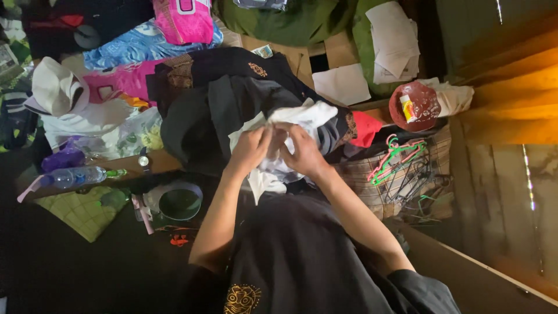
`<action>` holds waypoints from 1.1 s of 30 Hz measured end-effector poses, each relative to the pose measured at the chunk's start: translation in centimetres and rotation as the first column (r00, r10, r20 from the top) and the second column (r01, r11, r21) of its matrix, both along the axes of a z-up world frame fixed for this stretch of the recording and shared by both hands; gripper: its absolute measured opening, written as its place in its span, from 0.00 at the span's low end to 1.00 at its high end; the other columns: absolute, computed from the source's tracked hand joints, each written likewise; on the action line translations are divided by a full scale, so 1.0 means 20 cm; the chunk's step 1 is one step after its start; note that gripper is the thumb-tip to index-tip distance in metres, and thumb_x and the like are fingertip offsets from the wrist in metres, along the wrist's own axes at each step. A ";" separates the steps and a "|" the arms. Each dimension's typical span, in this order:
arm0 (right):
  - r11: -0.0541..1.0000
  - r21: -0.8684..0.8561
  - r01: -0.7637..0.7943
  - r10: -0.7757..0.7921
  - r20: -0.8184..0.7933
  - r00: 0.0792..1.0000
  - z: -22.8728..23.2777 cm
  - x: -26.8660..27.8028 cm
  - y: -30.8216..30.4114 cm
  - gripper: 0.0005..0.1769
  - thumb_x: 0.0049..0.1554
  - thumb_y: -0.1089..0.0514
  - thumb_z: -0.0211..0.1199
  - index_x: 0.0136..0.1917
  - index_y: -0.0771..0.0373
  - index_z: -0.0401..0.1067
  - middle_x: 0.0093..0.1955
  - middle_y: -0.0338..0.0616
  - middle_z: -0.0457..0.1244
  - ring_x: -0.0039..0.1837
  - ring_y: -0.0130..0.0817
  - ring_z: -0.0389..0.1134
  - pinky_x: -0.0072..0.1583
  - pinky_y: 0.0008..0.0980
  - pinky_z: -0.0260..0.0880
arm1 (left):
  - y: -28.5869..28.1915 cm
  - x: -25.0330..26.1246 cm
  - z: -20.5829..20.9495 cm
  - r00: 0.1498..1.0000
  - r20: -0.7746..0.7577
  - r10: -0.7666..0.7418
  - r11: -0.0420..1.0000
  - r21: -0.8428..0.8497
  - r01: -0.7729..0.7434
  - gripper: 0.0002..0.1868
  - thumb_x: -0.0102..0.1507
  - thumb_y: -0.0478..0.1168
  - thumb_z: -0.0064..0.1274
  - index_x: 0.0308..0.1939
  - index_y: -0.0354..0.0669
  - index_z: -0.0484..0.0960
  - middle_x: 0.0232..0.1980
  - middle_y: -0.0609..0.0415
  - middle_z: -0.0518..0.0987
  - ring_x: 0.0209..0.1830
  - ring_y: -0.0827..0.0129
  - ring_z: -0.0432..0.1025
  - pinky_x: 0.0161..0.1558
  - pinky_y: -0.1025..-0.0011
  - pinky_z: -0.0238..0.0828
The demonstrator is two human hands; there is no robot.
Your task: Hanging clothes on hangers from a pile on the floor
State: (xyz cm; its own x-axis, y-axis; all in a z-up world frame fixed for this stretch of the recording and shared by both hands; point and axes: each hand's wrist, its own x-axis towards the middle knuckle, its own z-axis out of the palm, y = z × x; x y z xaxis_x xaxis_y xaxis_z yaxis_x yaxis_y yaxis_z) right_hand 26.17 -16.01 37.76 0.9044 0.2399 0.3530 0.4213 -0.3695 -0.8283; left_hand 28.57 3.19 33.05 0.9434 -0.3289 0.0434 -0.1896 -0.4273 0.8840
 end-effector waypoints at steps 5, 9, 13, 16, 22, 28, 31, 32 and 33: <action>0.936 -0.290 -0.198 0.047 -0.457 0.888 -0.21 0.02 -0.03 0.17 0.58 0.62 0.66 0.62 0.62 0.74 0.47 0.54 0.71 0.47 0.52 0.74 0.53 0.46 0.74 | -0.01 -0.03 -0.12 0.981 -0.024 0.193 0.975 0.118 -0.189 0.14 0.72 0.44 0.47 0.40 0.38 0.81 0.26 0.43 0.79 0.23 0.55 0.77 0.27 0.62 0.71; 0.858 -0.416 -0.302 0.173 -0.319 0.932 -0.73 0.00 -0.05 0.09 0.57 0.59 0.64 0.50 0.64 0.77 0.50 0.54 0.69 0.48 0.46 0.75 0.54 0.38 0.77 | -0.13 -0.12 0.03 0.925 0.352 0.143 0.971 0.132 -0.200 0.11 0.71 0.45 0.52 0.47 0.43 0.84 0.31 0.47 0.82 0.25 0.57 0.77 0.27 0.63 0.73; 0.860 -0.404 -0.311 0.166 -0.353 0.921 -0.83 0.05 -0.02 0.11 0.57 0.59 0.63 0.53 0.64 0.75 0.52 0.53 0.69 0.50 0.45 0.75 0.55 0.38 0.76 | -0.27 -0.21 0.09 0.969 0.233 -0.086 0.977 0.212 0.036 0.12 0.67 0.44 0.54 0.51 0.43 0.84 0.35 0.48 0.86 0.14 0.66 0.75 0.14 0.69 0.72; 0.866 -0.384 -0.320 0.162 -0.390 0.906 -0.87 0.07 0.01 0.13 0.57 0.59 0.62 0.55 0.63 0.74 0.54 0.53 0.68 0.51 0.44 0.74 0.56 0.38 0.75 | -0.34 -0.30 -0.01 0.852 0.488 -0.188 0.978 0.174 0.117 0.10 0.71 0.45 0.55 0.50 0.46 0.82 0.39 0.50 0.85 0.23 0.64 0.78 0.24 0.69 0.76; 0.876 -0.360 -0.322 0.129 -0.468 0.874 -0.84 0.08 -0.04 0.17 0.57 0.59 0.60 0.60 0.61 0.71 0.58 0.51 0.67 0.55 0.41 0.72 0.58 0.38 0.72 | -0.35 -0.35 0.17 0.912 0.388 -0.135 0.991 0.059 0.121 0.10 0.69 0.43 0.56 0.47 0.40 0.81 0.39 0.47 0.85 0.30 0.55 0.80 0.30 0.63 0.77; 0.891 -0.346 -0.293 0.075 -0.525 0.848 -0.88 0.13 -0.14 0.22 0.57 0.59 0.58 0.65 0.60 0.69 0.62 0.50 0.66 0.59 0.39 0.71 0.60 0.37 0.69 | -0.39 -0.35 0.12 0.931 0.314 -0.188 0.982 0.031 0.188 0.09 0.69 0.43 0.57 0.45 0.42 0.81 0.38 0.50 0.85 0.31 0.56 0.80 0.33 0.63 0.77; 0.900 -0.335 -0.278 0.050 -0.555 0.831 -0.91 0.14 -0.17 0.24 0.57 0.59 0.57 0.68 0.59 0.68 0.64 0.49 0.66 0.61 0.37 0.70 0.61 0.37 0.68 | -0.38 -0.29 0.06 0.949 0.237 -0.207 0.977 0.004 0.212 0.09 0.68 0.43 0.57 0.46 0.42 0.81 0.35 0.47 0.84 0.30 0.55 0.80 0.31 0.62 0.76; 0.903 -0.333 -0.271 0.040 -0.563 0.826 -0.89 0.15 -0.18 0.25 0.57 0.59 0.57 0.68 0.59 0.67 0.65 0.49 0.66 0.61 0.37 0.69 0.62 0.37 0.68 | -0.36 -0.24 0.03 0.987 0.122 -0.103 0.995 0.006 0.103 0.09 0.68 0.42 0.53 0.47 0.43 0.82 0.33 0.47 0.83 0.29 0.55 0.80 0.31 0.61 0.75; 0.906 -0.328 -0.269 0.031 -0.580 0.814 -0.88 0.11 -0.19 0.26 0.57 0.59 0.57 0.69 0.59 0.67 0.65 0.49 0.65 0.62 0.37 0.69 0.62 0.37 0.67 | -0.35 -0.22 0.00 1.000 -0.005 0.007 1.000 0.022 -0.007 0.10 0.68 0.42 0.50 0.47 0.44 0.83 0.31 0.46 0.83 0.28 0.55 0.79 0.31 0.60 0.74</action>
State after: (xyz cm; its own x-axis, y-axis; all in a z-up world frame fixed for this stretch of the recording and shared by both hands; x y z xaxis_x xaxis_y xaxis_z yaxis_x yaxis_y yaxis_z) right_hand 28.44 -19.83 20.24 0.8534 0.3950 -0.3402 0.0156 -0.6716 -0.7408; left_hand 24.25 -3.85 32.97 0.9458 -0.3232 0.0316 -0.1824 -0.4480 0.8752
